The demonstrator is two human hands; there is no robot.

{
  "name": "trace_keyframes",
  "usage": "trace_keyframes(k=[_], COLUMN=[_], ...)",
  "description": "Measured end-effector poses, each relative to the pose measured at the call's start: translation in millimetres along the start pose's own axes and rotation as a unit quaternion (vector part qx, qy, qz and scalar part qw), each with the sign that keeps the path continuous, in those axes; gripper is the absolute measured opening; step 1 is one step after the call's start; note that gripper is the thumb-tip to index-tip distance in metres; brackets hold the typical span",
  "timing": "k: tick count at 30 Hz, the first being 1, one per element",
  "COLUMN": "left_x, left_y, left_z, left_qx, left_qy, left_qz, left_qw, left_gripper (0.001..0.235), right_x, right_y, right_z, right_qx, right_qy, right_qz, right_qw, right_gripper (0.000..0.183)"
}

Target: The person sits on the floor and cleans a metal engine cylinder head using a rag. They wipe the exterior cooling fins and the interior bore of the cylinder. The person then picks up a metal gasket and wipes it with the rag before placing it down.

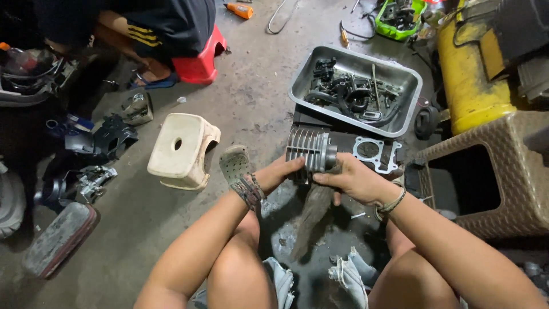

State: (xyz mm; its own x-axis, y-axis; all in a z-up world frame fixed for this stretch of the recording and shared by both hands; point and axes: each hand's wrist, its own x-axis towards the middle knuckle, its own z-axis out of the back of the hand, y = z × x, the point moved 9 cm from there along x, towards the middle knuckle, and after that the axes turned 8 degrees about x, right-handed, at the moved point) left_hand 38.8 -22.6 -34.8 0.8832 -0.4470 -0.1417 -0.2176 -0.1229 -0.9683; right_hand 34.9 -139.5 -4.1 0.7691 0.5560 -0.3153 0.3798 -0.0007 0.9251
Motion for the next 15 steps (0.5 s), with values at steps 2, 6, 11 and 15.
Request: trace_keyframes(k=[2,6,11,15], left_x=[6,44,11,1], left_y=[-14,120,74,84], left_z=[12,67,43,50], left_qx=[-0.036,-0.242,-0.282,-0.290], left_qy=[-0.032,-0.081,-0.062,-0.037], left_qz=[-0.038,0.032,0.110,0.135], left_qw=[0.998,0.966,0.951,0.947], left_gripper=[0.074,0.056,0.054,0.046], right_x=[-7,-13,-11,-24], right_y=[26,31,13,9], right_z=[-15,-20,-27,-43], right_qx=[-0.024,-0.232,-0.639,-0.736], right_qy=[0.014,0.057,0.106,0.114], right_qz=[0.010,-0.001,0.076,0.177], right_qw=[1.000,0.971,0.758,0.643], right_gripper=[0.022,0.021,0.022,0.008])
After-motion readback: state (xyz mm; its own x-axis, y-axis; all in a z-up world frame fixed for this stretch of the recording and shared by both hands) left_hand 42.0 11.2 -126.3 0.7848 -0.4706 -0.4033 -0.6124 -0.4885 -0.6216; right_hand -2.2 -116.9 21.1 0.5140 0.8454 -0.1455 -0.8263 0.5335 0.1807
